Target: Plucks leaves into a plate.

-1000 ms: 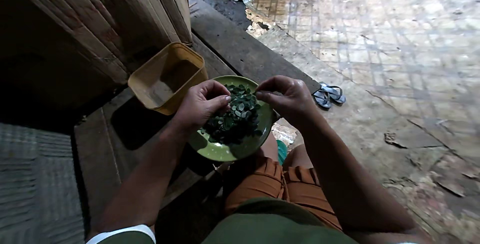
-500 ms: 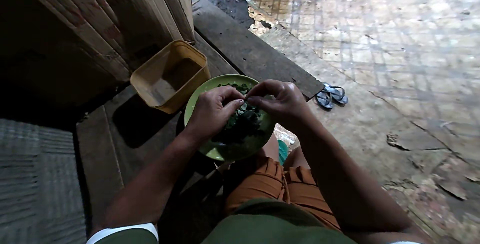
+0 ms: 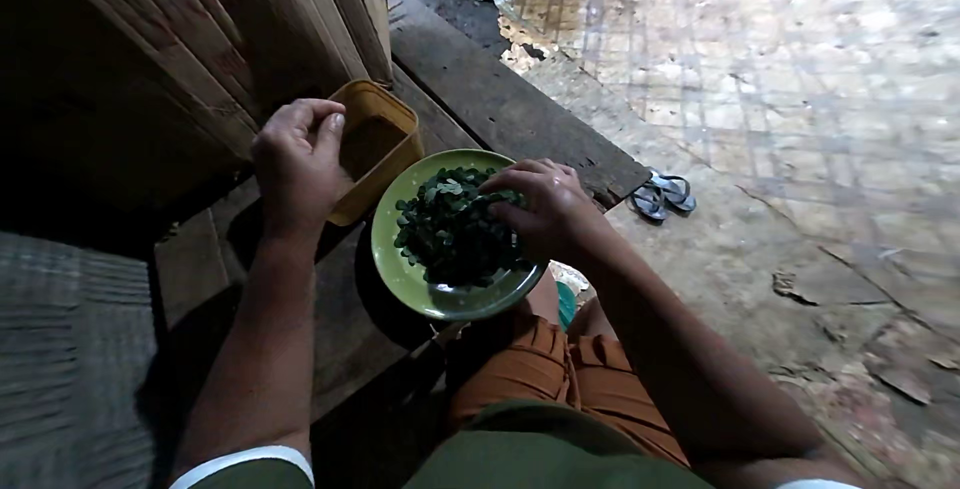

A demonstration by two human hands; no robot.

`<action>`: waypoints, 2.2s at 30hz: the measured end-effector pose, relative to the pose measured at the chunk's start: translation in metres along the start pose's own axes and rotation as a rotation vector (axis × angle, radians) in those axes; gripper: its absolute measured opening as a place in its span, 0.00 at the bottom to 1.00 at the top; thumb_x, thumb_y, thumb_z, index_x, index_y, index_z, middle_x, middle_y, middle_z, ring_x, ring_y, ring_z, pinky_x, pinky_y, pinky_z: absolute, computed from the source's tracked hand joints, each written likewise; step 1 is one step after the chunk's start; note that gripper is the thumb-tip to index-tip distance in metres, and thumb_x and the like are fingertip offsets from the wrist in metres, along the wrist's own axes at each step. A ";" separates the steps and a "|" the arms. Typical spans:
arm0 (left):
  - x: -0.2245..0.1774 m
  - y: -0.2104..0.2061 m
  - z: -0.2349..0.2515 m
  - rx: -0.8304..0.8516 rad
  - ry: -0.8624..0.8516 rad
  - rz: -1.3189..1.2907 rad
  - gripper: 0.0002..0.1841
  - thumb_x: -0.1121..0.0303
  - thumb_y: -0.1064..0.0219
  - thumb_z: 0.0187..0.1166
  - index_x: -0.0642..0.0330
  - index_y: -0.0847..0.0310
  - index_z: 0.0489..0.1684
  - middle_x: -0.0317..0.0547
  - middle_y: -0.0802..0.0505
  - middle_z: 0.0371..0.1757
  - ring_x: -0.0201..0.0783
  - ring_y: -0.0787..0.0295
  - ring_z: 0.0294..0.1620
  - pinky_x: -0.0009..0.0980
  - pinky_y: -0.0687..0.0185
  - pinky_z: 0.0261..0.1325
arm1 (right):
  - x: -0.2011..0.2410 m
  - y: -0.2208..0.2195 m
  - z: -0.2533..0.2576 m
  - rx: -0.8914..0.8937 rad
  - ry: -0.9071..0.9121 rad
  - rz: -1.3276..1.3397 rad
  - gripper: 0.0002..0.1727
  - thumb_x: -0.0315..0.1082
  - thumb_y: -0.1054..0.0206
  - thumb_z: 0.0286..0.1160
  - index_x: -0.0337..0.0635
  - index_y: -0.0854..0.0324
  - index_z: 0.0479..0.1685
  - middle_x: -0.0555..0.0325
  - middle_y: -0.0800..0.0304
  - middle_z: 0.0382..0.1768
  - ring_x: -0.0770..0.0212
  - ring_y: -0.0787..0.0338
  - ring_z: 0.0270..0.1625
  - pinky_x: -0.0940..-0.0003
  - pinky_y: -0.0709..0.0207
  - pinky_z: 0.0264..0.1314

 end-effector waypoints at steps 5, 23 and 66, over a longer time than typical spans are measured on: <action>-0.015 -0.008 -0.005 0.195 -0.068 0.003 0.17 0.63 0.40 0.88 0.62 0.13 0.65 0.57 0.13 0.70 0.54 0.22 0.77 0.51 0.32 0.81 | 0.011 -0.008 0.014 -0.004 0.020 -0.091 0.15 0.33 0.33 0.79 0.49 0.09 0.61 0.52 0.10 0.63 0.44 0.16 0.70 0.34 0.37 0.76; -0.068 -0.052 -0.044 0.640 -0.231 -0.492 0.21 0.68 0.27 0.77 0.61 0.17 0.69 0.45 0.08 0.63 0.28 0.13 0.64 0.28 0.20 0.71 | 0.005 0.009 -0.002 -0.053 0.016 0.076 0.11 0.39 0.34 0.80 0.49 0.07 0.48 0.59 0.08 0.45 0.59 0.12 0.56 0.42 0.33 0.72; -0.075 -0.048 -0.049 0.538 -0.146 -0.386 0.23 0.64 0.26 0.77 0.59 0.17 0.71 0.47 0.09 0.63 0.35 0.12 0.59 0.35 0.17 0.65 | 0.005 0.013 -0.009 -0.157 -0.121 0.284 0.08 0.38 0.31 0.80 0.44 0.10 0.43 0.61 0.08 0.38 0.70 0.11 0.41 0.66 0.17 0.48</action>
Point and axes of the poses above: each hand's wrist, its own z-axis towards the middle knuckle, its own y-axis out of the back of the hand, x = y × z, the point moved 3 cm from there along z, towards the middle knuckle
